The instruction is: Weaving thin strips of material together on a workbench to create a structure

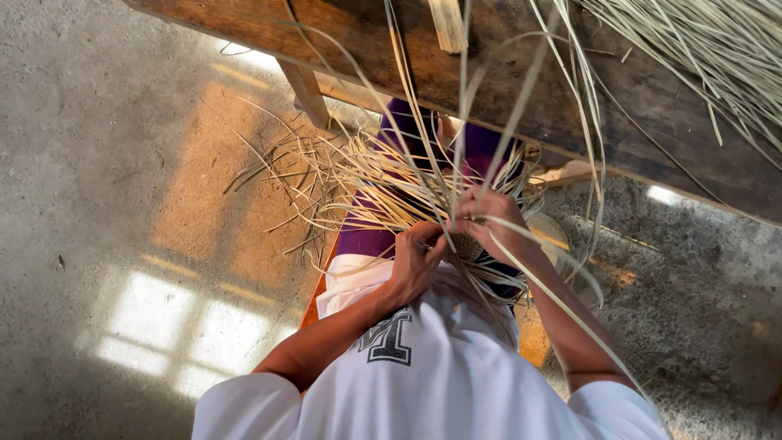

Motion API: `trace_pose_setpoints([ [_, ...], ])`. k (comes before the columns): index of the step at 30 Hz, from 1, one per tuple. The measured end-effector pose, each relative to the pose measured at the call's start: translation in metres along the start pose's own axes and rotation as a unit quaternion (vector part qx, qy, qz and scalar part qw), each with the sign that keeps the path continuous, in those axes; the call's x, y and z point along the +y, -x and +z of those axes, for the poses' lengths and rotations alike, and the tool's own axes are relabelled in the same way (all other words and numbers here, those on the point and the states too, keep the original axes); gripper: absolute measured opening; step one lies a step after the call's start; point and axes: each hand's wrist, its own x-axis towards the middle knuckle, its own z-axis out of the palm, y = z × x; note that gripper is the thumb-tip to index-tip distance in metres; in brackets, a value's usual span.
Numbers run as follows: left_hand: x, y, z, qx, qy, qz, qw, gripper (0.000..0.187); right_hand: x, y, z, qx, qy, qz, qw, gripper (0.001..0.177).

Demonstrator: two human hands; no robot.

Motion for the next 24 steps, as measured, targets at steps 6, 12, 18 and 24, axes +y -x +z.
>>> trace_pose_setpoints([
  [6,0.038,-0.012,-0.004,0.016,0.116,-0.200,0.973,0.022,0.024,0.048,0.029,0.121,-0.087,-0.078,0.986,0.006],
  [12,0.010,-0.002,0.003,0.033,0.153,-0.264,0.952,0.018,0.042,0.064,0.036,0.179,0.276,-0.271,0.905,0.009],
  [18,0.018,0.000,0.001,0.001,0.110,-0.160,0.981,0.021,0.022,0.054,0.029,0.197,0.384,-0.316,0.845,0.009],
  [24,0.004,0.003,0.011,-0.021,0.079,-0.136,0.987,0.018,0.051,0.041,0.024,0.211,0.328,-0.250,0.886,0.013],
])
